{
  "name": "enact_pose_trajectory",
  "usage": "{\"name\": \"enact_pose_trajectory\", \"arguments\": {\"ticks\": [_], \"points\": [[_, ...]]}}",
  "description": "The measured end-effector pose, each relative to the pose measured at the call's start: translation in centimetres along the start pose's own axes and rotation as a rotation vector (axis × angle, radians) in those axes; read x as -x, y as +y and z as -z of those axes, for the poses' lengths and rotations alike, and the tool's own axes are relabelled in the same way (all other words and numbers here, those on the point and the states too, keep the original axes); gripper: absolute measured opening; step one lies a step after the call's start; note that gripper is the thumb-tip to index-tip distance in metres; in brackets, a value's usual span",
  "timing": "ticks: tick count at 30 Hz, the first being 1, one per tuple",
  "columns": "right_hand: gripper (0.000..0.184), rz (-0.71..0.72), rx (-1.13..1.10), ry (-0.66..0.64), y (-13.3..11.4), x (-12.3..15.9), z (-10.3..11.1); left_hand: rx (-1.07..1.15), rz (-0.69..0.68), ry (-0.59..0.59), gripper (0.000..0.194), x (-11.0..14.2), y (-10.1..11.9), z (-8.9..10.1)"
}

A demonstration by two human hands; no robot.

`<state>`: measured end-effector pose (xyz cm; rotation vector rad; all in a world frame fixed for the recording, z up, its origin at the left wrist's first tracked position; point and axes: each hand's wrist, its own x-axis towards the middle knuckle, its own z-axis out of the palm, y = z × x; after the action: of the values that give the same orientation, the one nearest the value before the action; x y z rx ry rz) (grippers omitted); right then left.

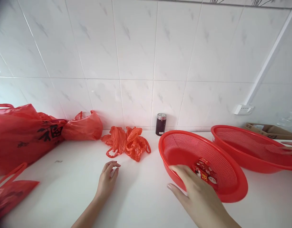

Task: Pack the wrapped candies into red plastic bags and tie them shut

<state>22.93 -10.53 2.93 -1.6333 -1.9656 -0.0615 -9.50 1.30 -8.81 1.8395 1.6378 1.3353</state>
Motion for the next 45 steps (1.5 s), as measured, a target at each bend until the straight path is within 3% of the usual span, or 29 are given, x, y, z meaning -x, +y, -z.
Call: {"name": "enact_pose_trajectory", "arguments": {"ticks": [3, 6, 11, 14, 19, 25, 27, 30, 32, 35, 38, 42, 45], "points": [[0.032, 0.053, -0.103, -0.144, -4.8, -4.9, -1.1, 0.008, 0.006, -0.005, 0.02, 0.1, 0.1, 0.1], [0.028, 0.078, -0.116, -0.226, -7.8, -11.0, -4.8, 0.04, 0.011, 0.015, 0.019, 0.1, 0.2, 0.2], [0.037, 0.129, 0.099, -0.222, -8.8, -19.4, -12.2, 0.144, 0.044, 0.058, 0.018, -0.1, 0.1, 0.3], [0.028, 0.159, 0.155, -0.247, -8.0, -22.2, -14.5, 0.173, 0.077, 0.039, 0.019, -0.2, 0.0, 0.3], [0.028, 0.093, 0.177, -0.19, -5.7, -24.7, -14.4, 0.193, 0.089, 0.0, 0.019, -0.2, 0.1, 0.3], [0.049, -0.065, 0.109, 0.211, -5.0, -27.5, -10.9, 0.217, 0.1, -0.021, 0.019, -0.3, 0.5, 0.5], [0.052, -0.046, 0.05, 0.319, -5.5, -28.1, -9.6, 0.221, 0.113, -0.028, 0.018, -0.3, 0.6, 0.5], [0.055, 0.091, -0.189, 0.538, -6.5, -28.1, -7.6, 0.221, 0.125, -0.042, 0.018, -0.3, 0.5, 0.5], [0.052, 0.166, -0.369, 0.597, -7.2, -27.4, -6.3, 0.228, 0.135, -0.049, 0.018, -0.2, 0.6, 0.6], [0.045, 0.144, -0.578, 0.49, -8.0, -25.0, -4.7, 0.288, 0.166, -0.025, 0.024, 0.1, 1.6, 1.1], [0.042, 0.061, -0.755, 0.364, -9.1, -20.8, -3.9, 0.412, 0.187, 0.027, 0.035, 0.6, 4.2, 1.8], [0.047, -0.018, -0.985, 0.06, -12.0, -13.7, -3.6, 0.487, 0.162, -0.013, 0.051, 0.8, 8.5, 1.6], [0.056, -0.112, -1.245, -0.133, -14.0, -9.5, -3.5, 0.421, 0.073, -0.049, 0.047, 0.4, 9.5, 0.8]]}}
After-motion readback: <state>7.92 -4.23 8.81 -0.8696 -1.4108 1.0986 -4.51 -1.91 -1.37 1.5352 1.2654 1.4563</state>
